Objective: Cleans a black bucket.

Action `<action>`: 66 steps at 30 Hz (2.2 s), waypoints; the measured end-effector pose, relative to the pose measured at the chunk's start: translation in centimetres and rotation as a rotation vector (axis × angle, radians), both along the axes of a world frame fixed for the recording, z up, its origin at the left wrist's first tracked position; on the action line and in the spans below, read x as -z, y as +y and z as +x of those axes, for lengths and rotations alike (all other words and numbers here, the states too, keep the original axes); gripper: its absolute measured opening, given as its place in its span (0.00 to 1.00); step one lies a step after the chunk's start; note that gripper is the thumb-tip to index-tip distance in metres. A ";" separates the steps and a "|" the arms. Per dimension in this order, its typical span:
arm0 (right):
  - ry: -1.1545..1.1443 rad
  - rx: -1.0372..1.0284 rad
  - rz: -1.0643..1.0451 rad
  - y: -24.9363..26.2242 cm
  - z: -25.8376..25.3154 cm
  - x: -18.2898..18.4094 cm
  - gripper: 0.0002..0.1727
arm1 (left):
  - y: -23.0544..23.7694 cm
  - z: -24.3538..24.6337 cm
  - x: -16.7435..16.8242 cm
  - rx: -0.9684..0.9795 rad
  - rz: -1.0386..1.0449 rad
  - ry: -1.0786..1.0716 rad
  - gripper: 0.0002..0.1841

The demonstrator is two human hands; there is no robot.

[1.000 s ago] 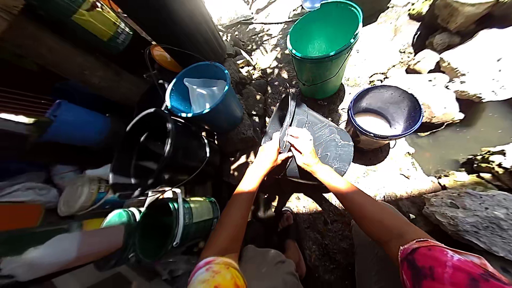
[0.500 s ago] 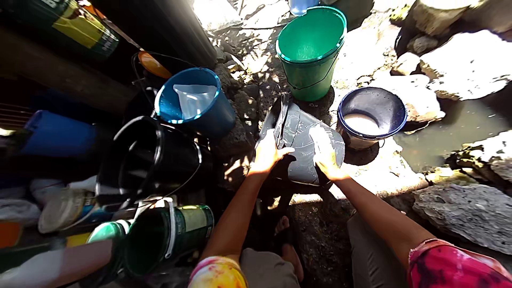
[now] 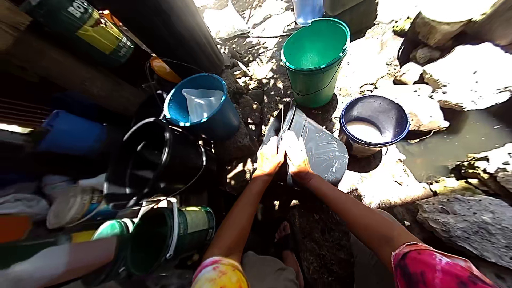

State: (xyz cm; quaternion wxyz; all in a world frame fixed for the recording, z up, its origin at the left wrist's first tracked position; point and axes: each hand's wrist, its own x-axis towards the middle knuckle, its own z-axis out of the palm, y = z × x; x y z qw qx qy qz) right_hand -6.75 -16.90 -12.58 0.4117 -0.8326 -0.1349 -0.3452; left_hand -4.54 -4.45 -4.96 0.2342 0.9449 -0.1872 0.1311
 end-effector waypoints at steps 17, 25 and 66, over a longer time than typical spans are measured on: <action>-0.054 0.050 0.369 -2.6 2.1 -1.9 0.11 | 1.3 0.0 1.6 0.025 -0.015 -0.130 0.18; -0.060 -0.116 0.001 -1.6 1.3 -4.6 0.16 | 0.1 -0.1 1.6 0.212 0.018 -0.356 0.17; 0.338 0.239 0.005 -1.0 0.4 -3.4 0.37 | -0.3 -1.0 0.3 0.094 -0.199 -0.032 0.17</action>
